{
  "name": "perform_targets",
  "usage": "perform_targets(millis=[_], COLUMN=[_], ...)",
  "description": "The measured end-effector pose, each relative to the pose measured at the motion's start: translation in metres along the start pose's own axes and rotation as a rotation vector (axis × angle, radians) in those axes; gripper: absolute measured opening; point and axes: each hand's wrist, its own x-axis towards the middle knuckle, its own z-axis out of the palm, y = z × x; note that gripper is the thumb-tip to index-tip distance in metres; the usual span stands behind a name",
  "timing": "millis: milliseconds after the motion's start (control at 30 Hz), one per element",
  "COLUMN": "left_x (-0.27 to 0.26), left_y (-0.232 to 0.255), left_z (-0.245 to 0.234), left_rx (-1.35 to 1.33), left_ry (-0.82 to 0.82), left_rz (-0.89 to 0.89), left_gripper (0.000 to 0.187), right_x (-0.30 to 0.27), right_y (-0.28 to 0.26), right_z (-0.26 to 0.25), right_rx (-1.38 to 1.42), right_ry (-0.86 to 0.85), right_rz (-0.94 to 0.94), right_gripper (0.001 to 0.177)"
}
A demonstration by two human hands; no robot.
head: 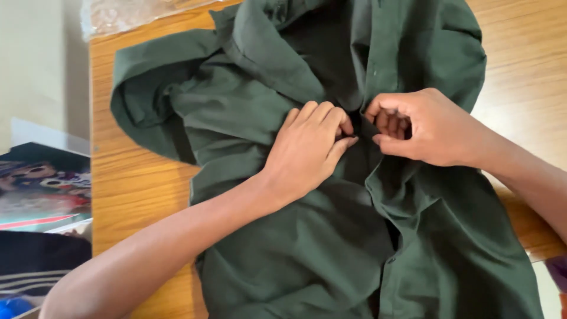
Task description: The person is buttoning a dark green shirt laid out on a wooden table.
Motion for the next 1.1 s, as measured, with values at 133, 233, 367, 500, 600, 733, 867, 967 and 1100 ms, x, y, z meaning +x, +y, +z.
perform_targets(millis=[133,233,367,500,600,733,867,967,1100], left_x=[-0.005,-0.006,-0.01,-0.012,-0.012,-0.01,-0.009,-0.01,-0.01], left_y=[-0.002,-0.004,-0.004,-0.003,-0.002,-0.001,0.0,0.001,0.002], left_z=[0.003,0.002,0.002,0.002,-0.001,-0.007,-0.005,-0.004,-0.006], left_rx=[-0.066,-0.045,-0.011,-0.03,-0.132,-0.26,-0.248,-0.22,-0.167], left_ry=[0.002,0.031,0.032,0.039,0.12,0.172,0.194,0.223,0.219], left_rz=[-0.057,-0.058,-0.049,-0.036,-0.046,-0.082,-0.073,-0.063,-0.041], left_gripper=[0.016,0.016,0.02,0.017,0.017,0.016,0.016,0.018,0.019], right_x=[-0.001,-0.001,-0.005,-0.008,-0.012,-0.016,-0.015,-0.018,-0.019], right_y=[0.0,-0.004,-0.009,-0.003,-0.003,-0.005,-0.019,-0.008,-0.009], right_z=[0.007,0.012,0.021,0.026,0.028,0.031,0.031,0.03,0.028], right_rx=[-0.011,-0.061,-0.167,-0.14,-0.096,-0.138,-0.14,-0.131,-0.141], right_ry=[0.028,0.059,0.112,0.155,0.211,0.337,0.423,0.397,0.388], right_rz=[-0.017,-0.047,-0.032,-0.101,-0.177,-0.291,-0.358,-0.344,-0.316], right_gripper=[0.023,0.022,0.023,0.023,0.019,0.017,0.019,0.017,0.017])
